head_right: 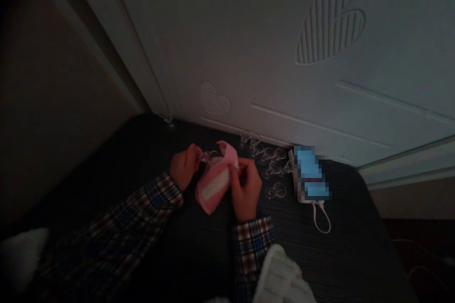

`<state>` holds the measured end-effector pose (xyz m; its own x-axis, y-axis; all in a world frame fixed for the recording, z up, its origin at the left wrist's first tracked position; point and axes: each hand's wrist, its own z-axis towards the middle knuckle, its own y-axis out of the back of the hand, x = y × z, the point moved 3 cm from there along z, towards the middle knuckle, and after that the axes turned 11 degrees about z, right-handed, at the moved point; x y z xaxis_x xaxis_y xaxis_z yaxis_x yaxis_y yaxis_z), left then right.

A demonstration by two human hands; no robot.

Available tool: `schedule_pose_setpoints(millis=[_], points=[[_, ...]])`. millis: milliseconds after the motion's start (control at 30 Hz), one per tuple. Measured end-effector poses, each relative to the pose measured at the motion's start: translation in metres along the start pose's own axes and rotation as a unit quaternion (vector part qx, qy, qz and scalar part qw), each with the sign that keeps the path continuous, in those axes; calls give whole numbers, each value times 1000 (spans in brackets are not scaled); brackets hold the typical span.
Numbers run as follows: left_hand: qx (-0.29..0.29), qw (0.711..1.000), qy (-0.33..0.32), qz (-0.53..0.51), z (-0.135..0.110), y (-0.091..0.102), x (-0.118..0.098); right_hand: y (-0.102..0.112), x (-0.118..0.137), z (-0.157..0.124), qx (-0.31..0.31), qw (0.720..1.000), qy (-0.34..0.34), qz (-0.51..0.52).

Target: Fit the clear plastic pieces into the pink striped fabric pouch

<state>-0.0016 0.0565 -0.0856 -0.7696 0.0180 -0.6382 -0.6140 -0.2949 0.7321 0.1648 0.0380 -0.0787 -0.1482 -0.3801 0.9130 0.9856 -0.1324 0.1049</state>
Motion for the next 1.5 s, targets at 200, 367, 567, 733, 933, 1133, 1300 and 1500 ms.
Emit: schedule_pose_setpoints(millis=[200, 367, 567, 733, 933, 1133, 1300, 1500], points=[[28, 999, -37, -17, -2, -3, -5, -4, -2, 0, 7, 994, -24, 105], [36, 998, -44, -24, -2, -5, -6, -12, 4, -2, 82, 993, -24, 76], [25, 998, -38, -38, -2, -4, -4, -14, 3, -2, 115, 988, -40, 93], [18, 998, -42, -39, -3, -4, -4, -14, -1, -1, 106, 983, -67, 131], [22, 998, -63, 1, -2, -4, -5, -7, -4, 4, 33, 983, -72, 164], [37, 997, -66, 13, -2, -6, -4, -2, -5, 7, -10, 977, -64, 201], [28, 998, -63, -4, -3, -5, -5, -7, -1, 3, 40, 982, -60, 177], [-5, 998, -26, -57, -3, -3, 0, -12, 7, -1, 128, 986, -4, 104]])
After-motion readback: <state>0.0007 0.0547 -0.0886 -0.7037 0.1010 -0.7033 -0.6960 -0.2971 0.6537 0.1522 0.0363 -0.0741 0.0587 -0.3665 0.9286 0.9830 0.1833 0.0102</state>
